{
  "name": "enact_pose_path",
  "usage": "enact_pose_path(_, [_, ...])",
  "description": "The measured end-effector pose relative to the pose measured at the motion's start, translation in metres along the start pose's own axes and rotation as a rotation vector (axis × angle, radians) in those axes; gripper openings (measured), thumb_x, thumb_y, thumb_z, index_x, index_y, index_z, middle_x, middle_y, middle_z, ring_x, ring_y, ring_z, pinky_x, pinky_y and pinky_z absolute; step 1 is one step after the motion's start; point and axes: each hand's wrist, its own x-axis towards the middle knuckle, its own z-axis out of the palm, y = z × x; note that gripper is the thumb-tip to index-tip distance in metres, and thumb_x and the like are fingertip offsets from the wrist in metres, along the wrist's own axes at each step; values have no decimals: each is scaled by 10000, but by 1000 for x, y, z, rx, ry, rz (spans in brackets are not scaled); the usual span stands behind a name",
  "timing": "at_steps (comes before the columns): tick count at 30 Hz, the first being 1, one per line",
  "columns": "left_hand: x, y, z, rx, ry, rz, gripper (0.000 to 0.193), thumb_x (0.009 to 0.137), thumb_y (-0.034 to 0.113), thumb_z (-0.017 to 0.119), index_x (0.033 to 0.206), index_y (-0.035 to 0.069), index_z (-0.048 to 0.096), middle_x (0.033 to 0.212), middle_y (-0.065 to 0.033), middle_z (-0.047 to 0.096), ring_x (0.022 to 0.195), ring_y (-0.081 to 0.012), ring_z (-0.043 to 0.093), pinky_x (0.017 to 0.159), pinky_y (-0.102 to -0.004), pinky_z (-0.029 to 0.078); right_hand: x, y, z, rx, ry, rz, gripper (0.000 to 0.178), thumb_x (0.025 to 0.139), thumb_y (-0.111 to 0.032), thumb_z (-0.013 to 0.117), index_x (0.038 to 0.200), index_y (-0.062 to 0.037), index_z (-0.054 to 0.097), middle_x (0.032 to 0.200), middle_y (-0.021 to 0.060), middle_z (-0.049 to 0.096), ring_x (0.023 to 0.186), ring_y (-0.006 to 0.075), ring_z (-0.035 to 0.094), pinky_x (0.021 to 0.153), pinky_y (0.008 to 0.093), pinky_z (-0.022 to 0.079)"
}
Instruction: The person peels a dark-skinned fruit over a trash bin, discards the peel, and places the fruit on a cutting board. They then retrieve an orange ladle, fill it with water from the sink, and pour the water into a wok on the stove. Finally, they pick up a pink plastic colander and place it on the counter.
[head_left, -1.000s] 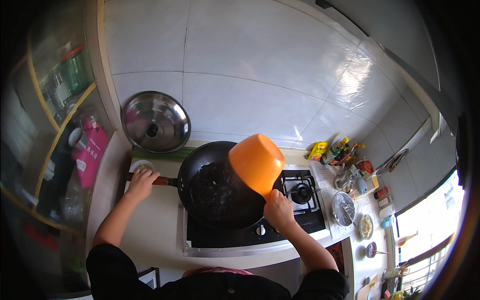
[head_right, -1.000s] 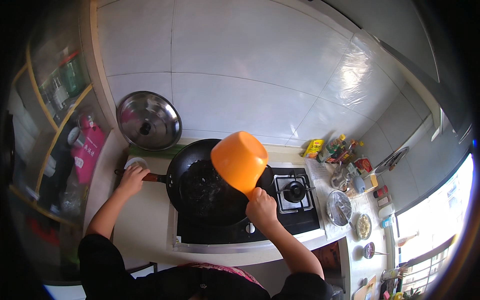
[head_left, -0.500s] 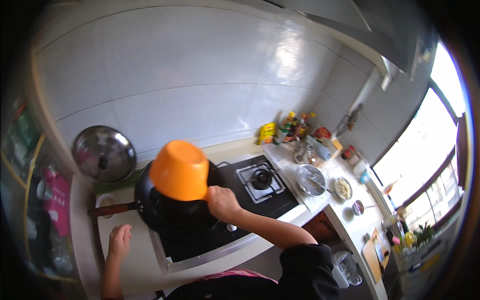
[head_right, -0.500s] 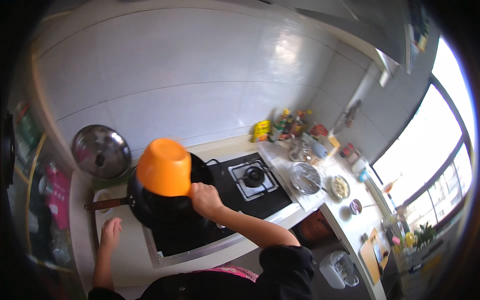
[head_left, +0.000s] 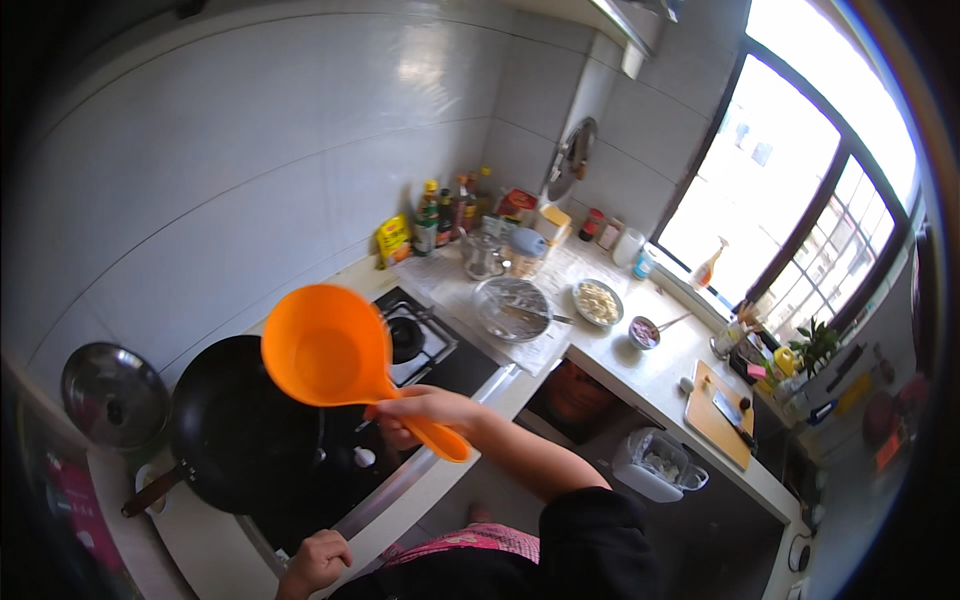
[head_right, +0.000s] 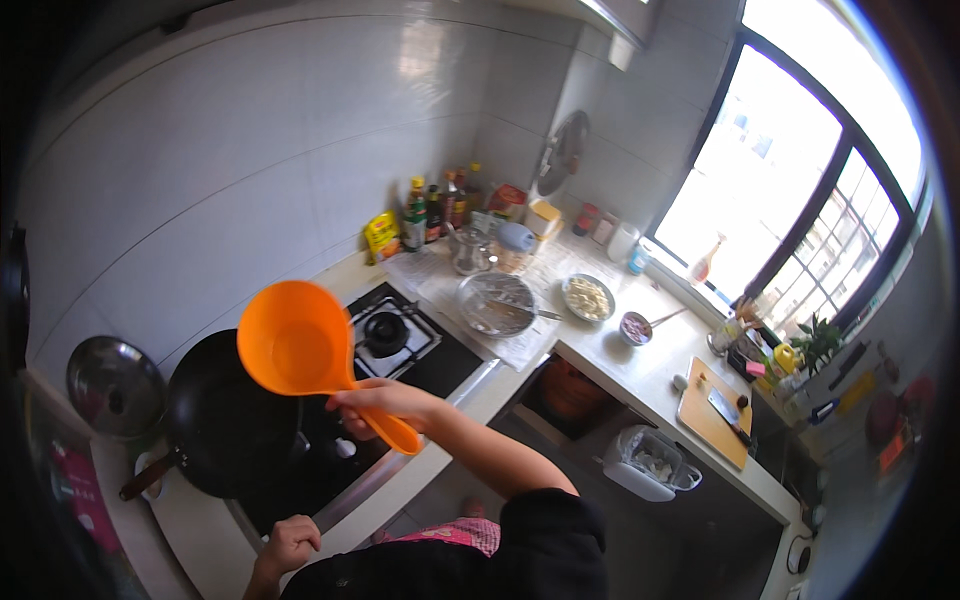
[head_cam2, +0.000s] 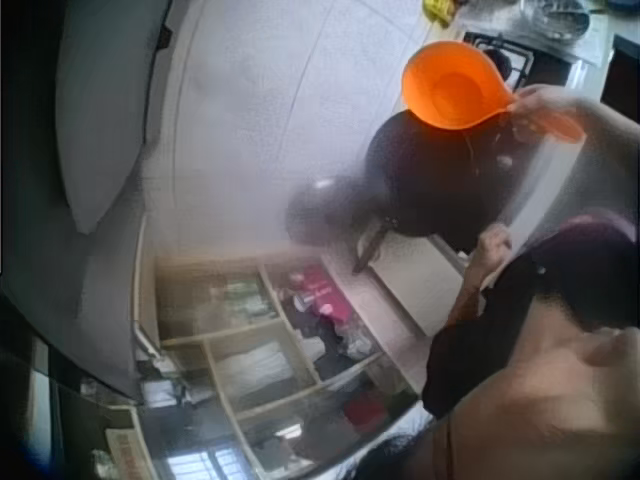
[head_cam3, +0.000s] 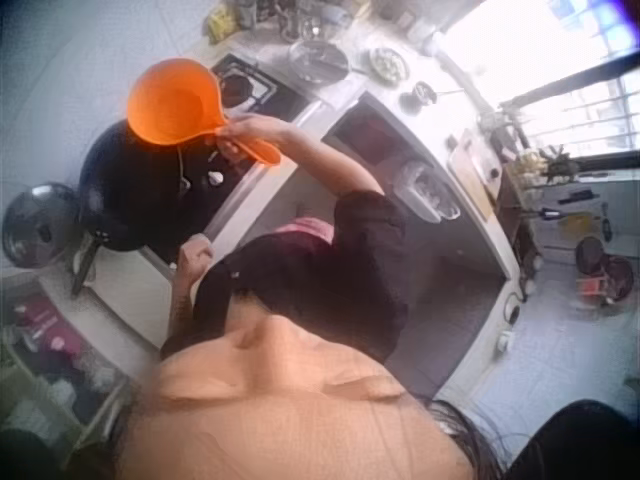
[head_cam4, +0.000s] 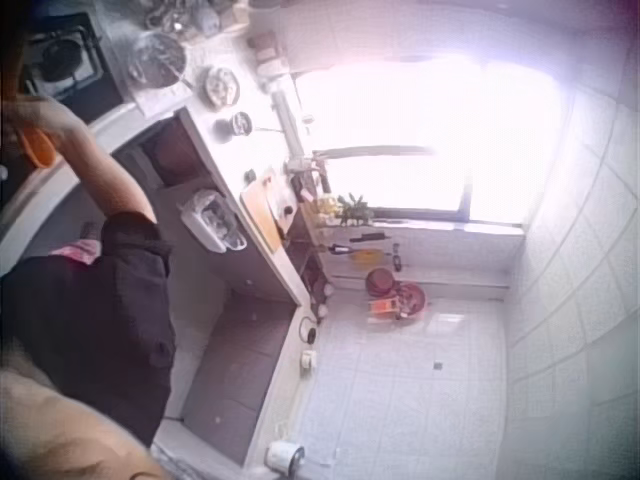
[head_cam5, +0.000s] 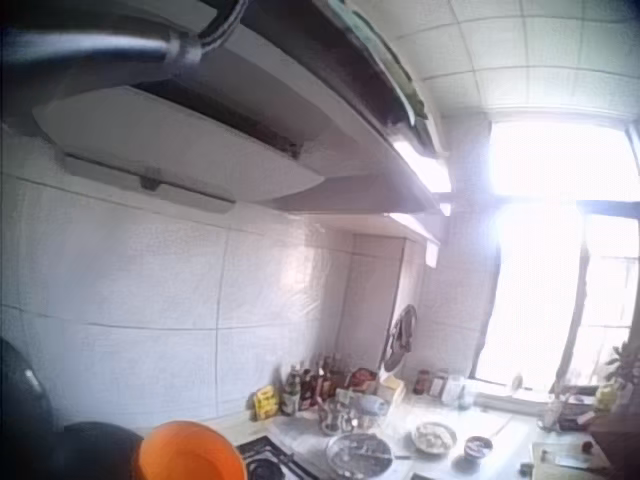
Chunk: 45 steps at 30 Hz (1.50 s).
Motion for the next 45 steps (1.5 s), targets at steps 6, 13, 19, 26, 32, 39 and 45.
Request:
enact_pose_path(6, [72,22,96,-170,-113,-145,107,642,-59,476,629,-2,566,672,-122,566,636,-210,570,581,-280,431,-214,-21,-83,-503,749,-301,231,847,-185,591,1002,-23,535,730,10,534,647,86,525,600,220,430])
enact_pose_path(13, [182,63,226,-319,-111,-290,157,649,-127,460,607,-14,560,650,-86,570,604,-152,556,531,-248,413,-448,-17,-180,-23,1397,-512,223,795,-70,568,992,-12,479,771,84,551,578,160,567,518,263,492])
enact_pose_path(19, [251,100,289,-243,-350,-261,125,677,-73,486,672,-13,595,693,-87,591,661,-168,588,562,-252,438,-607,-50,-361,93,1606,-600,187,786,-18,512,944,72,467,738,145,574,525,164,538,461,260,468])
enact_pose_path(26, [275,98,323,-191,-368,-243,142,686,-29,468,670,44,590,708,-136,576,712,-255,590,657,-330,455,-663,-91,-521,407,1524,-813,115,802,-21,513,892,19,455,660,91,515,510,176,530,468,239,484])
enact_pose_path(32, [284,103,325,-122,-353,-366,146,710,-23,491,738,8,632,726,-95,610,692,-186,610,622,-264,471,-643,-92,-569,322,1554,-710,177,857,-142,537,965,-15,479,747,100,540,567,204,555,494,303,504])
enact_pose_path(39, [282,108,326,-137,-354,-414,161,731,-15,481,764,16,636,749,-91,616,712,-168,616,645,-261,477,-639,-95,-544,-40,1943,-508,253,902,-247,477,1041,-35,473,791,73,544,585,133,537,474,276,453])
enact_pose_path(45, [265,105,328,-165,-350,-369,110,745,-3,539,796,19,633,779,-78,612,722,-145,605,648,-253,475,-641,-35,-421,-163,1824,-792,238,927,-257,427,1020,-70,542,870,27,586,734,109,568,638,265,458])
